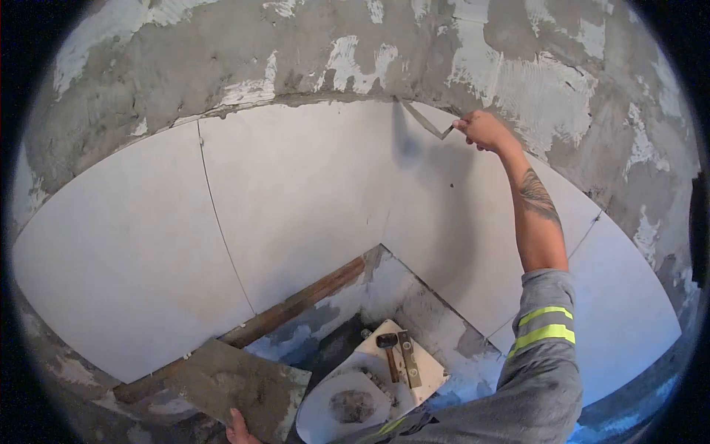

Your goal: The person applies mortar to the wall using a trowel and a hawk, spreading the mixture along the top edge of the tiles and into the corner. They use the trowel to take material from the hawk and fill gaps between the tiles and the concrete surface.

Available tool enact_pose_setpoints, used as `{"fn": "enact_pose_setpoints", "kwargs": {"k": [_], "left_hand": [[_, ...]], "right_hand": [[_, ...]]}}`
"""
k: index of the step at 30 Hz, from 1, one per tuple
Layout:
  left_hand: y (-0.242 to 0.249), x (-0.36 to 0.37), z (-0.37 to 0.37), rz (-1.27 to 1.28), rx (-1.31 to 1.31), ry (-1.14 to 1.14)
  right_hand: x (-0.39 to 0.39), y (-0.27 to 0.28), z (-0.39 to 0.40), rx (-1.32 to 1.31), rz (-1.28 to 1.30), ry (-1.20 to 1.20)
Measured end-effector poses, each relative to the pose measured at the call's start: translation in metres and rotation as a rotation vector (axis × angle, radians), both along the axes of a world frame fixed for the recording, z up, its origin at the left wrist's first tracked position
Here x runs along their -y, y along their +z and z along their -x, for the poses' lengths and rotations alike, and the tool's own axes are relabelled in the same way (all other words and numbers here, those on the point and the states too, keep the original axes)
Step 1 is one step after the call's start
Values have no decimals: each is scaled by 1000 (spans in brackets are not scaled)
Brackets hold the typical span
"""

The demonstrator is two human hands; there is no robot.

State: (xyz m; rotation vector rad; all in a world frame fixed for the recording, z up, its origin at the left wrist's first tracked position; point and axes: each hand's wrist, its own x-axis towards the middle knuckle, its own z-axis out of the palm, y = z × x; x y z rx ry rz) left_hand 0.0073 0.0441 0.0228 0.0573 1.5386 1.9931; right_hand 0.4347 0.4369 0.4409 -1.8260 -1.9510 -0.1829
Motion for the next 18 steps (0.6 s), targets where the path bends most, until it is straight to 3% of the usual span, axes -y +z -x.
{"fn": "enact_pose_setpoints", "kwargs": {"k": [3, 6, 9, 11, 14, 18], "left_hand": [[-6, -2, 4, -69, 33, -45], [0, -1, 3, 115, 40, 119], [-5, 8, 12, -13, 38, -57], [-15, 17, 23, 209, 5, -157], [-6, 13, 17, 139, -7, -14], [27, 6, 9, 58, -7, 8]], "right_hand": [[-5, 6, 12, 36, 25, -29], [-6, 22, 18, 88, 54, -41], [-16, 50, 17, 206, 98, 8], [-19, 67, 19, 379, 147, -3], [-5, 78, 18, 307, 118, -35], [-4, 77, 24, 284, 107, -58]]}}
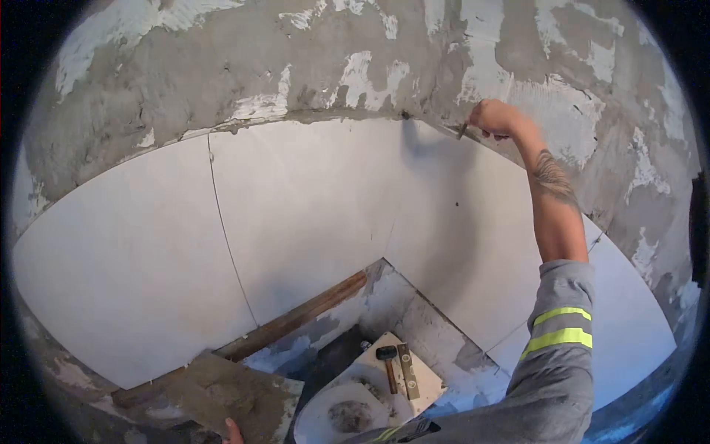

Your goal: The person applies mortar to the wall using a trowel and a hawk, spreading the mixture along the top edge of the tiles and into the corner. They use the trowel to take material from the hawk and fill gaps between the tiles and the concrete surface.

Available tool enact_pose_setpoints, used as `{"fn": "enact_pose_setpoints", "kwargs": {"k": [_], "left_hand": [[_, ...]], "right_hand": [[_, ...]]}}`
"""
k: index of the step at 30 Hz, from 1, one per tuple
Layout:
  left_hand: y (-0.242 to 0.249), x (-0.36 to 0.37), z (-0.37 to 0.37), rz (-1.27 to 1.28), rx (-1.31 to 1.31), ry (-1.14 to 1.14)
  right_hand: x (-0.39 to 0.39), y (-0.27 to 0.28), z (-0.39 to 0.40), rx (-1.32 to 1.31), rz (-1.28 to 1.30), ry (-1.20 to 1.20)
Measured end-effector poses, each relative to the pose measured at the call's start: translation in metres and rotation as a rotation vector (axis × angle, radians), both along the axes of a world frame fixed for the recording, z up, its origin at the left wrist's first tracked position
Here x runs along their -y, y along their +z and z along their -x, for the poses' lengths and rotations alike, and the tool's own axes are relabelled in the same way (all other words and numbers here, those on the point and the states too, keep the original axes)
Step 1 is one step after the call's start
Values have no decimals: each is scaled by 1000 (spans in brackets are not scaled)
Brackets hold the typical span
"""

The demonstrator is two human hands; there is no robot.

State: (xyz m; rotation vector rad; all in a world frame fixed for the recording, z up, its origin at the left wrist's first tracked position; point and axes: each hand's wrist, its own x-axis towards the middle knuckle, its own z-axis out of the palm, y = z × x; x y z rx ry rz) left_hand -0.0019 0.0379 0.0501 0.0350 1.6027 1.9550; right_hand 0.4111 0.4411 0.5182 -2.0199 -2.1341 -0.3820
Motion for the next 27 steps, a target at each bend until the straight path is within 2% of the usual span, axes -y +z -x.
{"fn": "enact_pose_setpoints", "kwargs": {"k": [3, 5, 8, 10, 15, 18, 20, 22, 23, 27], "left_hand": [[7, 1, 5, 19, 34, -55], [16, 2, 0, -57, -10, -41], [16, 4, 4, 30, 39, -46], [14, 1, 4, 0, 44, -40], [2, 1, 11, 32, 19, -55], [-2, 2, 10, 88, -7, -9], [-17, 5, 16, 71, 11, -109], [-27, 8, 20, 60, 19, -116], [-29, 8, 19, 50, 31, -122], [11, 2, -1, 20, 57, -59]], "right_hand": [[1, -4, 10, 17, 7, -23], [-4, -6, 12, 53, 20, -28], [-4, -3, 20, 103, 38, -24], [5, 6, 28, 116, 42, -19], [13, 31, 21, 212, -2, -36], [14, 23, 12, 255, -20, -91], [9, 17, 6, 297, -24, -132], [-2, 4, -9, 496, -200, 21], [-3, 1, -11, 497, -201, 19], [-13, -6, -19, 436, -202, 44]]}}
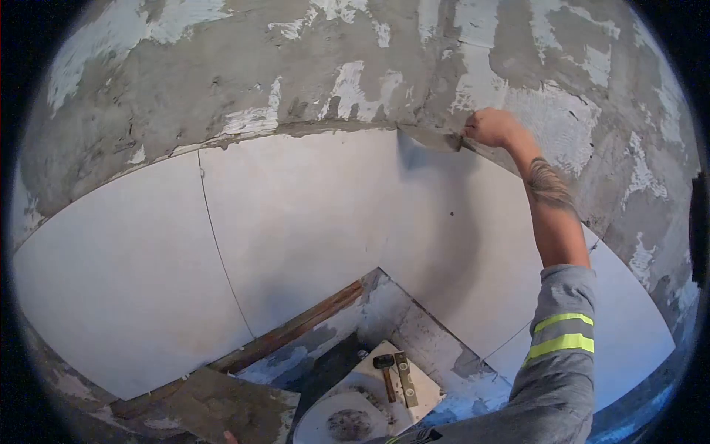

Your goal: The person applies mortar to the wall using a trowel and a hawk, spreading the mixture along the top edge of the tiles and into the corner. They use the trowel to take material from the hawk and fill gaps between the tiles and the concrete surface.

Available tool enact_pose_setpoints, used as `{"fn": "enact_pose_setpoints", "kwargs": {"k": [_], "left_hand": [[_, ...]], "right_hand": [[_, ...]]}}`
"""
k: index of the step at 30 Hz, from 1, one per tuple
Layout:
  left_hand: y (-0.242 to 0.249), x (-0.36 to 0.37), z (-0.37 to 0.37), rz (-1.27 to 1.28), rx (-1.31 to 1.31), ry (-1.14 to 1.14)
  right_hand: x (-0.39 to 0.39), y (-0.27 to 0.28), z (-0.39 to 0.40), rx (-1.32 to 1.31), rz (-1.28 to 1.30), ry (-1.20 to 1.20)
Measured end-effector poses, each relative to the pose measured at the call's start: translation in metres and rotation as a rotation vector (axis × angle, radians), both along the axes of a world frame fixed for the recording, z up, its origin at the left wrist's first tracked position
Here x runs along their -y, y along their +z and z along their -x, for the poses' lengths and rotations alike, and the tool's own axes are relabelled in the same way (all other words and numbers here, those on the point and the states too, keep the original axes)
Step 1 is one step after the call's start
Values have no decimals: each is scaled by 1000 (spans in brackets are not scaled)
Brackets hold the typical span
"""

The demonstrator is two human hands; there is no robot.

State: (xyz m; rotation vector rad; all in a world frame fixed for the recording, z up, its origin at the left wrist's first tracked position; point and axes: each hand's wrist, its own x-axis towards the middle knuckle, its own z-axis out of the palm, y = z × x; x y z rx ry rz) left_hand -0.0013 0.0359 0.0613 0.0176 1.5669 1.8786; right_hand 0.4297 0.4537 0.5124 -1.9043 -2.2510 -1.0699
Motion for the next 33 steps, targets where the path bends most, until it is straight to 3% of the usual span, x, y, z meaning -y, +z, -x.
{"fn": "enact_pose_setpoints", "kwargs": {"k": [5, 8, 10, 12, 14, 16, 19, 25, 29, 33], "left_hand": [[6, -1, -8, 7, -5, 34], [18, -1, -17, 13, -28, 37], [-16, 6, -7, 69, -6, 34], [-8, 3, -13, 124, 11, 37], [5, 1, -24, 87, -140, 88], [-14, 5, -17, 58, -110, 69], [-1, 3, -23, 18, -69, 57], [-3, 8, -18, 49, -52, 74], [20, 9, -22, 43, -48, 61], [-3, 17, -10, 58, 42, 21]], "right_hand": [[-22, 5, -14, 55, 0, 63], [-21, 5, -14, -98, 97, -55], [-27, 4, -26, -321, 258, 63], [-23, 17, -25, -337, 265, 47], [-16, 23, -25, -363, 282, 27], [-10, 27, -18, -314, 193, -116], [-6, 23, -9, -405, 180, -103], [-48, 27, -5, -331, 242, -121], [-23, 42, 29, -288, 242, -147], [-3, 59, 64, -220, 265, -174]]}}
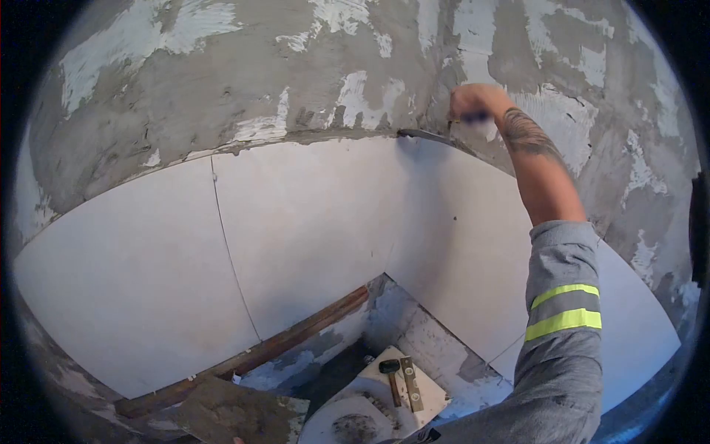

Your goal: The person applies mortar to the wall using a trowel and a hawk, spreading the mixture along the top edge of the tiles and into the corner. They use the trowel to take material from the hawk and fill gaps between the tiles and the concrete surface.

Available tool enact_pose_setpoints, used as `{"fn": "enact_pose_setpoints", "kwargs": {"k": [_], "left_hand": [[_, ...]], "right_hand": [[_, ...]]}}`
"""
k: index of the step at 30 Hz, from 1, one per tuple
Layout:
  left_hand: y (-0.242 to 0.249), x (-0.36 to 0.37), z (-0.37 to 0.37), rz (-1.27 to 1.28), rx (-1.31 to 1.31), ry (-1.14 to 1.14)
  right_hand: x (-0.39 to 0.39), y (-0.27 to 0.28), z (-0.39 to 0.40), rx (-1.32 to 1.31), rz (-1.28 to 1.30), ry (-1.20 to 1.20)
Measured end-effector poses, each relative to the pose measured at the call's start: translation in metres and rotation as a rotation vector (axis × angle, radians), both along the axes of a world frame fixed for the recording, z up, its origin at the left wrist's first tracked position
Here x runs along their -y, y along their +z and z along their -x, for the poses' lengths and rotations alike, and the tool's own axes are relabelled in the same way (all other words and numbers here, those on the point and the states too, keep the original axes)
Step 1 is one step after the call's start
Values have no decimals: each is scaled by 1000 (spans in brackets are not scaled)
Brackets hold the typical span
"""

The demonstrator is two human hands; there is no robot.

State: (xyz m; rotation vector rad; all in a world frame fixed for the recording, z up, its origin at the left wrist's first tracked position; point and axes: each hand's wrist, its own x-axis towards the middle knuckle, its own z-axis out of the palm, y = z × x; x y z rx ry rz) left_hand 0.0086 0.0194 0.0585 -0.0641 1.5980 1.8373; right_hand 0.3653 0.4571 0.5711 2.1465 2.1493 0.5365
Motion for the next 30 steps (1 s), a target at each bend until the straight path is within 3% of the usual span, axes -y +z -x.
{"fn": "enact_pose_setpoints", "kwargs": {"k": [2, 8, 11, 14, 17, 18, 19, 20, 23, 24, 26, 30], "left_hand": [[-16, 3, 9, 145, -2, -63], [-23, 8, 10, 88, -104, -88], [-27, 12, 11, -84, -20, -109], [-64, 25, 22, -83, -52, -184], [-9, 29, 1, -134, -75, -135], [-17, 30, 2, -124, -77, -122], [-32, 25, 8, -182, -91, -117], [-41, 26, 7, -238, -107, -112], [8, 21, -22, -329, -95, -162], [6, 22, -27, -321, -113, -153], [5, 13, -28, -573, -43, -268], [28, 13, -56, -518, -112, -139]], "right_hand": [[8, 7, 18, 64, -4, 7], [33, 21, 58, 73, 59, 9], [52, 22, 58, -44, 80, 46], [84, 11, 31, -219, 137, 247], [130, -70, 3, -381, 171, 471], [159, -108, 11, -424, 181, 493], [142, -164, -12, -267, 91, 811], [154, -214, -9, -383, 67, 978], [166, -325, 11, -598, 180, 1144], [165, -346, 16, -634, 179, 1229], [169, -362, 15, -608, 179, 1284], [159, -381, -34, -510, 183, 1311]]}}
